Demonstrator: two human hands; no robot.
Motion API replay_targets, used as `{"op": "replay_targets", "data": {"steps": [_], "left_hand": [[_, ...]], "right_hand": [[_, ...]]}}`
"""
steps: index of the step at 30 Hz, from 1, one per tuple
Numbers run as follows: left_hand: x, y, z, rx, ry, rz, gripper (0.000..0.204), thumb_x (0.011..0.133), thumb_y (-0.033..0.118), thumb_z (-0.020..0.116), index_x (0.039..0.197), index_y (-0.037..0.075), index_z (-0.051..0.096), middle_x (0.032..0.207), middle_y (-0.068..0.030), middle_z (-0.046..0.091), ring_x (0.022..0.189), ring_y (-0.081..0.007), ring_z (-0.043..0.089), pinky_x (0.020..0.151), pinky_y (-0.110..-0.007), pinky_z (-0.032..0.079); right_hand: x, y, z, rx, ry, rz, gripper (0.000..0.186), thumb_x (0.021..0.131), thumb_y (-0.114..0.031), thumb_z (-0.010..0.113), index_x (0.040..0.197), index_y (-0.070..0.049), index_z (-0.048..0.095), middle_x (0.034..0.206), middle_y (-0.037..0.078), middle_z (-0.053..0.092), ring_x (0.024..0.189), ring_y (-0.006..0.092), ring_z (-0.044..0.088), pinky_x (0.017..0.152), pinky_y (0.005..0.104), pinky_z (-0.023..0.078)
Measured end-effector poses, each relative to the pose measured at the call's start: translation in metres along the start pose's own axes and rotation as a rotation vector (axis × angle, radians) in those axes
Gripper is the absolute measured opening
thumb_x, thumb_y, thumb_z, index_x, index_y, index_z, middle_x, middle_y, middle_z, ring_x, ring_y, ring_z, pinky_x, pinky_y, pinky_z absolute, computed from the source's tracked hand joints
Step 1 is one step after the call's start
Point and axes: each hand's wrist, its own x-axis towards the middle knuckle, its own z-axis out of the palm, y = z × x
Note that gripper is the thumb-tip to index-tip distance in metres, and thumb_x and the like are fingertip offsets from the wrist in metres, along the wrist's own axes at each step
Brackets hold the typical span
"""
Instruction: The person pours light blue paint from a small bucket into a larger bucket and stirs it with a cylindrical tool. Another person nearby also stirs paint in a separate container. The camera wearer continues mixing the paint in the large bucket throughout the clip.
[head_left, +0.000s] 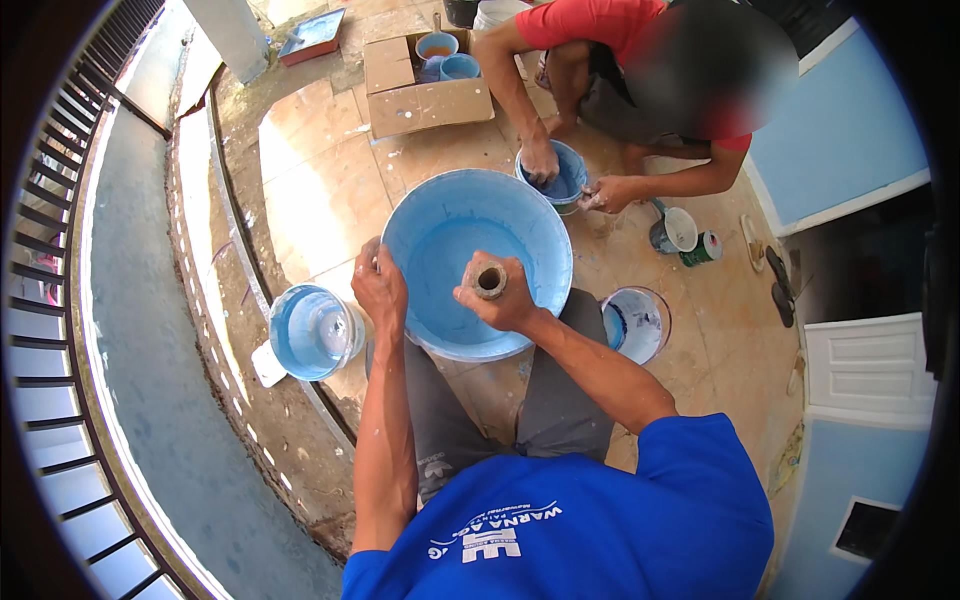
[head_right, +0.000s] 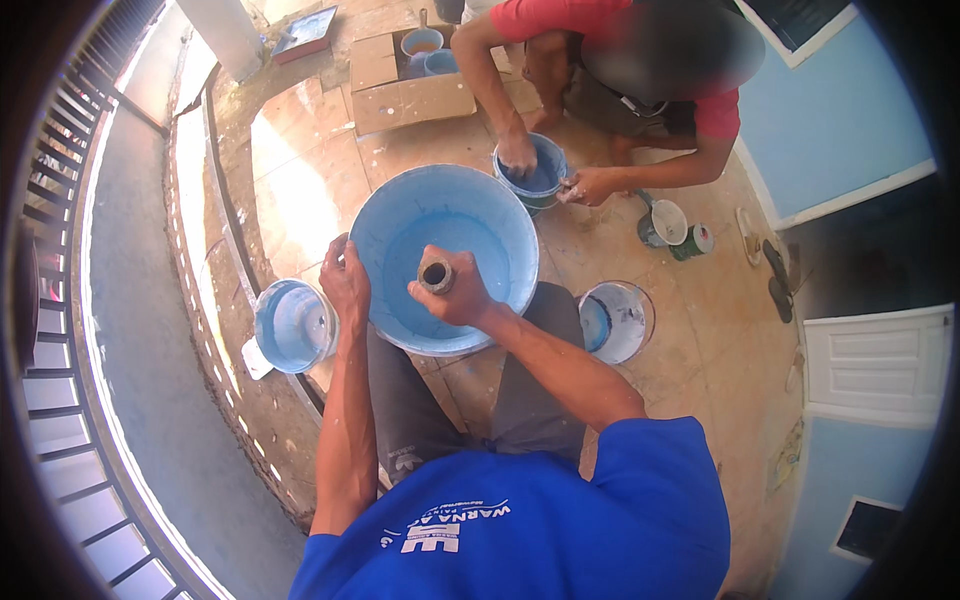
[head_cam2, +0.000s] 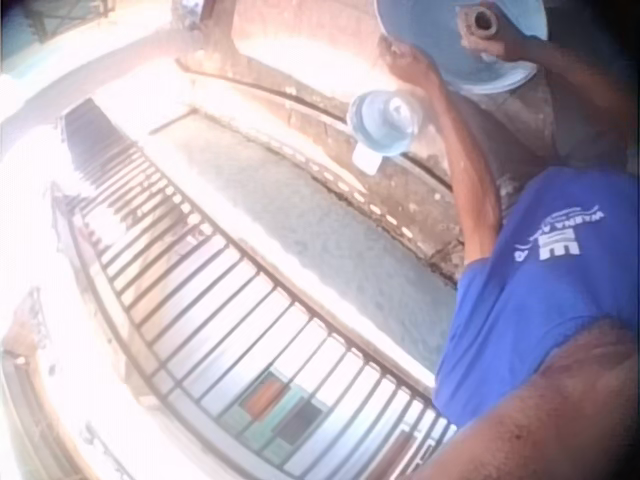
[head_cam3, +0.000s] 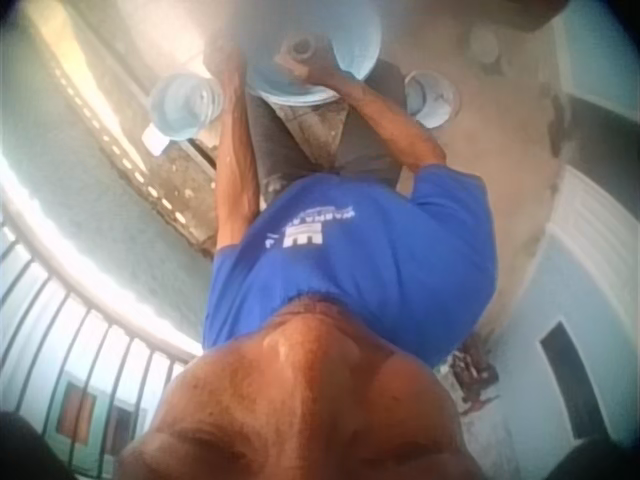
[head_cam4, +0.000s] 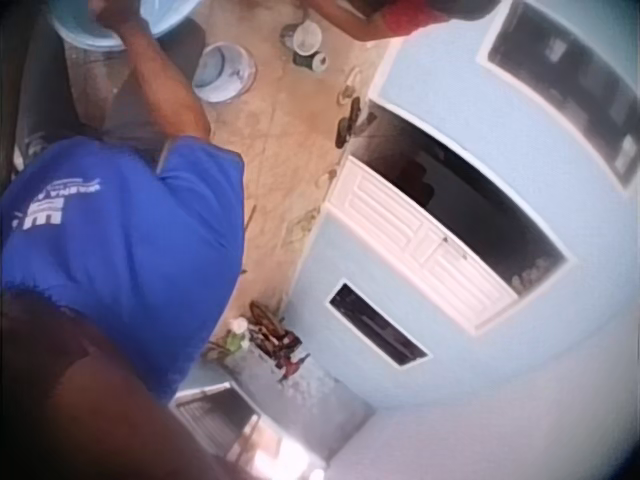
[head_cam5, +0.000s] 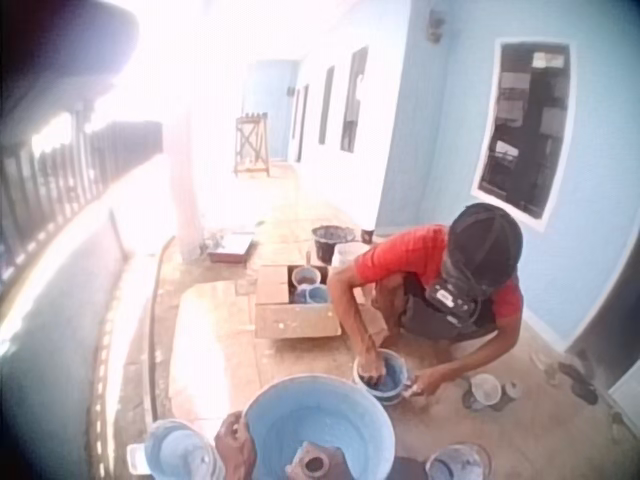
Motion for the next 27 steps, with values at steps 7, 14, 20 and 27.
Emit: {"op": "replay_targets", "data": {"steps": [7, 14, 20, 27], "left_hand": [[0.002, 0.003, -0.002, 0.002, -0.022, -0.023, 0.031, 0.098, 0.018, 0.056, 0.117, -0.001, 0.073, 0.110, -0.0245, 0.074, 0.098, -0.0371, 0.074, 0.084, -0.042, 0.057], [0.002, 0.004, -0.002, 0.057, -0.008, 0.019, 0.031, 0.099, 0.019, 0.056, 0.117, 0.001, 0.073, 0.109, -0.0233, 0.075, 0.097, -0.0361, 0.075, 0.083, -0.042, 0.057], [0.001, -0.002, 0.002, -0.021, 0.008, -0.025, 0.031, 0.098, 0.019, 0.057, 0.116, 0.002, 0.074, 0.107, -0.0216, 0.075, 0.094, -0.0349, 0.075, 0.082, -0.041, 0.057], [0.001, 0.003, 0.000, 0.049, 0.001, 0.006, 0.032, 0.097, 0.019, 0.057, 0.117, 0.001, 0.074, 0.109, -0.0221, 0.075, 0.095, -0.0347, 0.075, 0.083, -0.042, 0.056]], "right_hand": [[0.066, 0.030, -0.006, -0.161, 0.243, -0.192, 0.021, 0.082, -0.007, 0.077, 0.073, -0.007, 0.057, 0.062, 0.001, 0.062, 0.056, 0.0096, 0.058, 0.057, 0.0298, 0.048], [0.058, 0.025, 0.055, 0.053, 0.221, -0.043, 0.023, 0.082, -0.003, 0.076, 0.073, -0.007, 0.055, 0.064, 0.001, 0.062, 0.058, 0.0099, 0.056, 0.058, 0.0299, 0.047], [0.004, 0.002, 0.006, 0.027, -0.043, 0.005, 0.027, 0.080, -0.010, 0.079, 0.075, -0.006, 0.053, 0.061, 0.005, 0.056, 0.055, 0.0138, 0.056, 0.056, 0.0330, 0.046], [0.065, 0.036, -0.037, -0.052, 0.251, 0.021, 0.023, 0.078, -0.008, 0.077, 0.075, -0.005, 0.055, 0.062, 0.003, 0.059, 0.059, 0.0108, 0.057, 0.057, 0.0326, 0.047]]}}
